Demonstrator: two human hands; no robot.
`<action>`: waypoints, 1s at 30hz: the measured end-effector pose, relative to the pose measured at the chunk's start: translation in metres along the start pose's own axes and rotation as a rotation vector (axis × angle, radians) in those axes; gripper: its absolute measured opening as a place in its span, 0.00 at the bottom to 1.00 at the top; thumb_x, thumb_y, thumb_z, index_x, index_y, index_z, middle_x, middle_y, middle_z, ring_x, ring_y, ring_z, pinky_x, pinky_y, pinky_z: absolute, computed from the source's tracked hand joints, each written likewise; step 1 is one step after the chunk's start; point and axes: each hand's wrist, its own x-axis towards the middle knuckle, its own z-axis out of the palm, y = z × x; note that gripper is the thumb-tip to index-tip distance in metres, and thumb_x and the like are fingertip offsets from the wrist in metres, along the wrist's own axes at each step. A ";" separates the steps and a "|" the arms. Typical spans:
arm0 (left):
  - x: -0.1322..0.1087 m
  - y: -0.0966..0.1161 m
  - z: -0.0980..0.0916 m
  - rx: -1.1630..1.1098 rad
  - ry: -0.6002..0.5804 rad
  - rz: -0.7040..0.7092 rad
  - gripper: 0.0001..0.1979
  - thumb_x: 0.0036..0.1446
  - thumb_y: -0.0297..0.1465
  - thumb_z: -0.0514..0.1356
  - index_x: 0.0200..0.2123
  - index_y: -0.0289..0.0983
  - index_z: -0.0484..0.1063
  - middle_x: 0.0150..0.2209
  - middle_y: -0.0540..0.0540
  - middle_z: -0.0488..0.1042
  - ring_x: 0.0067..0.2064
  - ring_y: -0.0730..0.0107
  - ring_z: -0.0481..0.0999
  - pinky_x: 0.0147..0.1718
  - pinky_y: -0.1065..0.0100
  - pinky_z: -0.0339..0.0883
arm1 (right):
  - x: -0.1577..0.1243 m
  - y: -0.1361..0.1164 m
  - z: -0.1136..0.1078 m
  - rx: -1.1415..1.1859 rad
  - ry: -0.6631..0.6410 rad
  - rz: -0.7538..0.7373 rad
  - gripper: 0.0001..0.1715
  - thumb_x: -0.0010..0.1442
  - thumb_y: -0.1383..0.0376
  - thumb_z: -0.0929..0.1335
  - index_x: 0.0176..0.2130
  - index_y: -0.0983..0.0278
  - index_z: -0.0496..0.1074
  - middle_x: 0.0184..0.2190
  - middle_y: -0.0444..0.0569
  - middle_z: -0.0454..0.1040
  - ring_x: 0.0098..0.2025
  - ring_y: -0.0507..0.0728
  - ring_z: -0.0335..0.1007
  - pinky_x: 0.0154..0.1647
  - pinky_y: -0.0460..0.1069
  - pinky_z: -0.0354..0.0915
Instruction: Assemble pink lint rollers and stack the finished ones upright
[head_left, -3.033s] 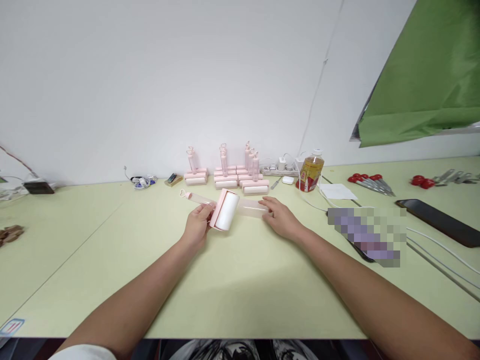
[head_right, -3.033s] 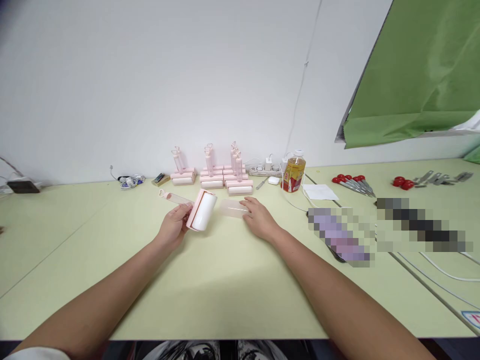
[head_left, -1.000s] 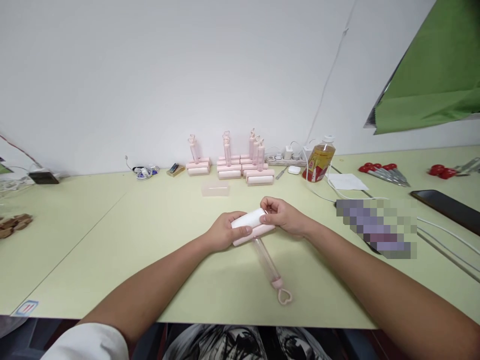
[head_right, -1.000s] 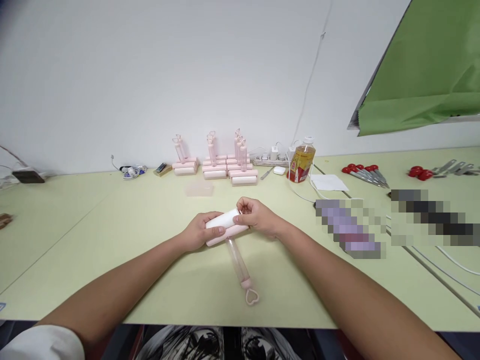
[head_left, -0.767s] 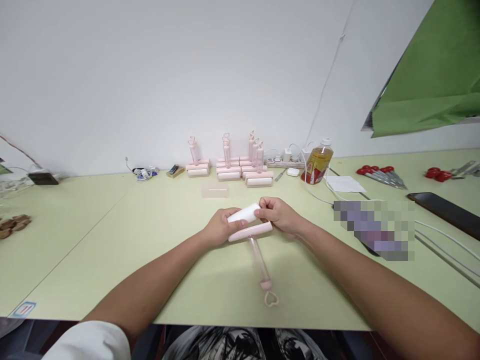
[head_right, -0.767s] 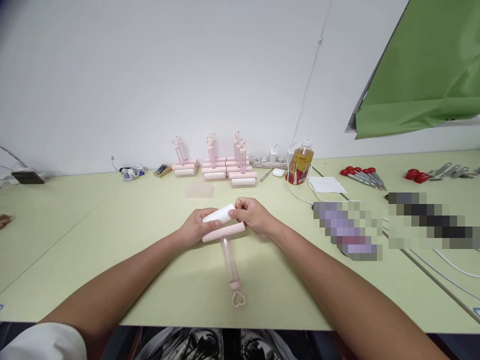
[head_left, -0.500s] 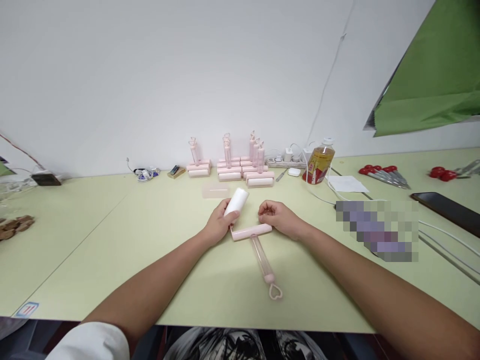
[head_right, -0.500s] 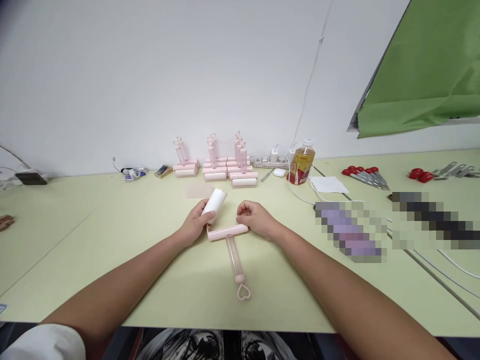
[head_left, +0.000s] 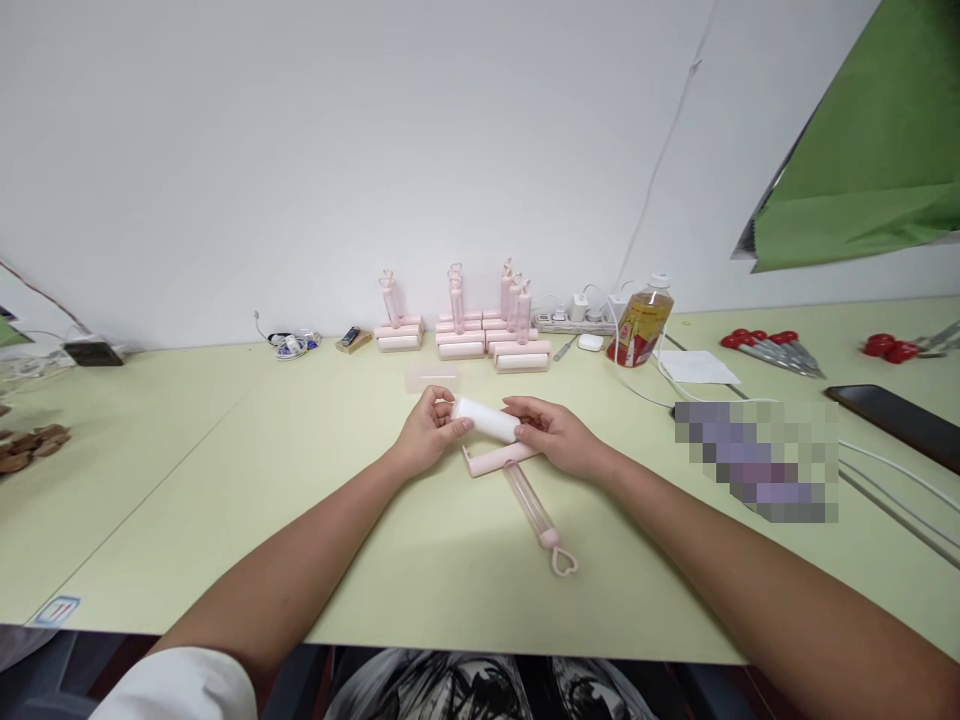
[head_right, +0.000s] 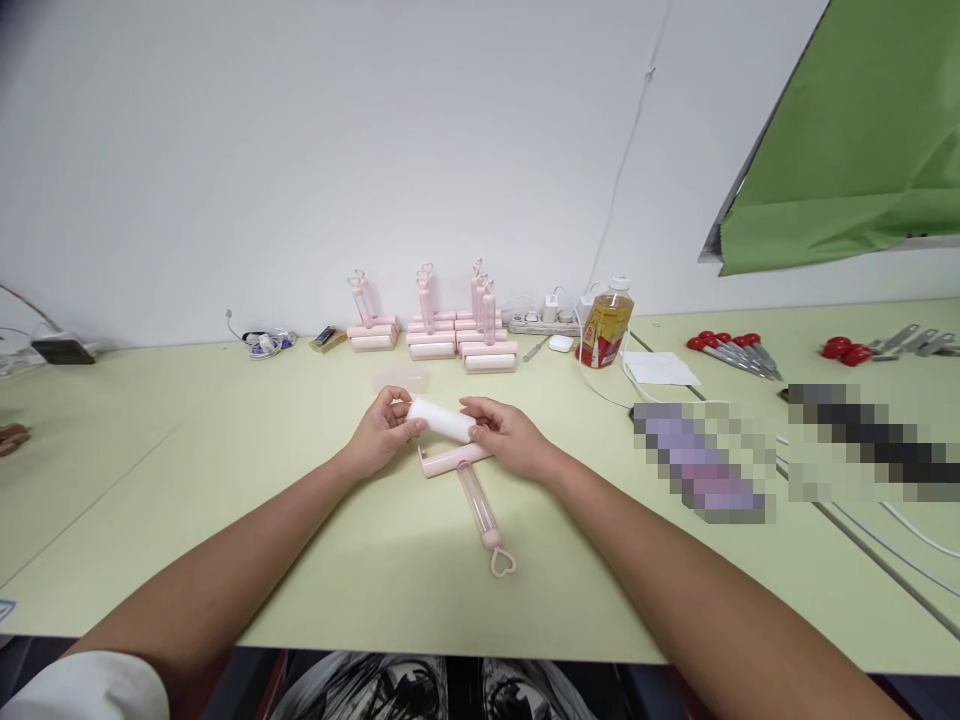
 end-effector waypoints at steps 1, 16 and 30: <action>0.000 0.000 0.000 0.003 0.002 -0.002 0.26 0.46 0.38 0.69 0.41 0.40 0.56 0.30 0.54 0.73 0.29 0.76 0.70 0.28 0.74 0.59 | 0.000 0.000 0.000 0.006 -0.002 0.001 0.32 0.54 0.66 0.68 0.58 0.63 0.67 0.55 0.55 0.71 0.51 0.60 0.70 0.51 0.56 0.66; 0.001 0.004 -0.004 -0.028 0.007 -0.076 0.28 0.41 0.37 0.71 0.38 0.40 0.57 0.26 0.54 0.74 0.28 0.73 0.73 0.26 0.73 0.65 | 0.000 -0.006 -0.004 -0.072 -0.030 0.029 0.28 0.54 0.65 0.68 0.55 0.66 0.71 0.46 0.53 0.76 0.45 0.60 0.72 0.47 0.55 0.68; 0.003 0.001 -0.004 -0.090 0.040 -0.149 0.30 0.42 0.37 0.71 0.37 0.41 0.51 0.26 0.55 0.72 0.23 0.70 0.76 0.18 0.75 0.65 | -0.001 -0.014 -0.005 -0.097 -0.085 0.026 0.22 0.57 0.65 0.66 0.50 0.65 0.75 0.43 0.50 0.79 0.42 0.58 0.74 0.43 0.52 0.69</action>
